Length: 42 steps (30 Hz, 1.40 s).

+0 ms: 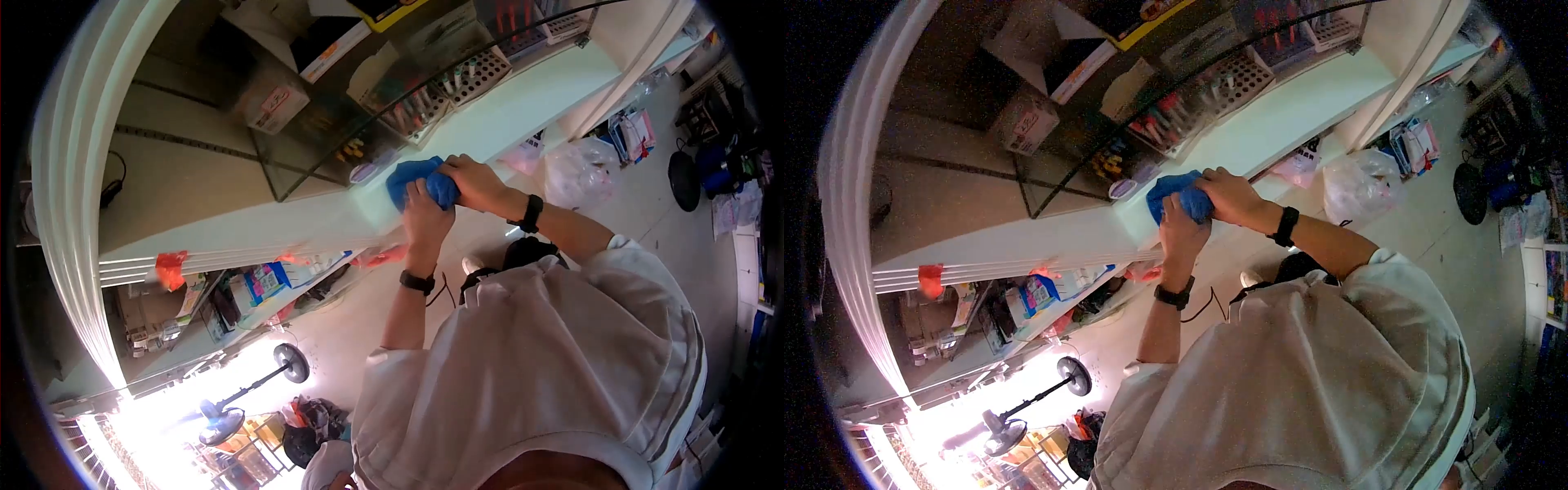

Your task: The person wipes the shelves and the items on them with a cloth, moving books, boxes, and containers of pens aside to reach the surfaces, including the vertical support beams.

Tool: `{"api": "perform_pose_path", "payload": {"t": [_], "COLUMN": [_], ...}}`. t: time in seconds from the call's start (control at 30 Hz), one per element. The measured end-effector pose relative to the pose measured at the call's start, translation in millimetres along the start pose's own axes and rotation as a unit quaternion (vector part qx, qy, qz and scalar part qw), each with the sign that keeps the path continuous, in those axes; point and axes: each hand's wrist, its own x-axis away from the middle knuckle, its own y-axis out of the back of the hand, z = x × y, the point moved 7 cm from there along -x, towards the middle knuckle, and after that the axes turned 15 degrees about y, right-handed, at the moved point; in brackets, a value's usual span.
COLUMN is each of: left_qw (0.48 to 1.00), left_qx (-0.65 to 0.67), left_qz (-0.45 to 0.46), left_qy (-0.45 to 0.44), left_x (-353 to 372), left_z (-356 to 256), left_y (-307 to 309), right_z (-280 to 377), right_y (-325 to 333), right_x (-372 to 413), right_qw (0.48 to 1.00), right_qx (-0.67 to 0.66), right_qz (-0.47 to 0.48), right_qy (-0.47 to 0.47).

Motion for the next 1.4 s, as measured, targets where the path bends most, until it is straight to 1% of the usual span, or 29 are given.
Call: {"api": "perform_pose_path", "payload": {"t": [0.03,0.13,0.23,0.27,0.33,0.43,0.5,0.57,0.63,0.7,0.8,0.93,0.97,1.0,1.07,1.1,1.13,1.23,1.27,1.3,1.4], "left_qw": [1.000,0.999,0.995,0.991,0.979,0.952,0.921,0.876,0.835,0.795,0.768,0.748,0.746,0.744,0.743,0.742,0.742,0.744,0.749,0.745,0.756], "left_qx": [0.011,0.041,0.060,0.088,0.144,0.129,0.094,0.048,-0.004,-0.055,-0.087,-0.106,-0.105,-0.105,-0.102,-0.100,-0.094,-0.085,-0.080,-0.079,-0.071], "left_qz": [-0.014,0.011,0.067,0.065,0.064,0.023,-0.013,-0.049,-0.063,-0.063,-0.054,-0.048,-0.048,-0.048,-0.050,-0.051,-0.052,-0.062,-0.064,-0.070,-0.081], "left_qy": [-0.015,-0.020,-0.052,-0.078,-0.126,-0.275,-0.377,-0.477,-0.546,-0.601,-0.632,-0.654,-0.656,-0.658,-0.660,-0.661,-0.662,-0.660,-0.655,-0.659,-0.645], "left_x": [-1.0,4.1,23.6,30.6,47.9,71.3,91.5,115.1,139.0,162.7,182.6,193.8,195.3,197.4,200.4,201.8,202.7,205.5,204.5,206.6,208.2], "left_z": [-10.0,-21.9,-31.5,-38.2,-70.5,-120.7,-148.8,-169.6,-177.3,-178.5,-171.3,-161.9,-159.7,-157.0,-153.4,-152.2,-149.9,-145.0,-144.2,-142.9,-136.6], "left_y": [-4.5,-26.1,-32.0,-25.6,7.5,79.7,137.4,189.1,229.4,259.6,278.6,290.3,293.0,294.4,296.3,297.0,297.5,298.7,297.1,301.2,301.9], "right_z": [-6.7,-17.2,-21.2,-20.8,-4.2,31.3,71.5,115.3,156.4,184.5,212.5,237.8,242.6,250.4,265.6,270.5,271.7,288.0,290.2,292.8,291.5], "right_y": [8.7,20.6,33.6,41.5,71.0,111.6,155.3,190.1,214.5,221.3,225.9,220.8,217.2,214.9,209.8,211.0,211.2,205.3,202.2,202.3,204.1], "right_x": [5.0,27.5,60.6,70.9,84.5,90.4,80.3,68.7,52.7,47.1,38.1,26.9,24.0,20.4,13.7,13.2,13.1,15.3,13.0,13.1,17.7], "right_qw": [1.000,0.999,0.999,0.995,0.980,0.954,0.957,0.945,0.935,0.926,0.937,0.960,0.960,0.946,0.910,0.887,0.875,0.849,0.846,0.851,0.870], "right_qx": [0.007,0.030,-0.042,-0.088,-0.183,-0.255,-0.184,-0.124,-0.095,-0.084,-0.066,-0.042,-0.052,-0.096,-0.181,-0.190,-0.203,-0.237,-0.242,-0.238,-0.215], "right_qz": [-0.004,0.014,0.006,-0.005,-0.025,-0.139,-0.222,-0.284,-0.307,-0.314,-0.275,-0.204,-0.205,-0.229,-0.270,-0.299,-0.314,-0.374,-0.370,-0.356,-0.313], "right_qy": [-0.006,-0.007,-0.033,-0.048,-0.078,-0.068,0.027,0.104,0.150,0.192,0.206,0.187,0.184,0.207,0.258,0.296,0.308,0.290,0.298,0.304,0.314]}}
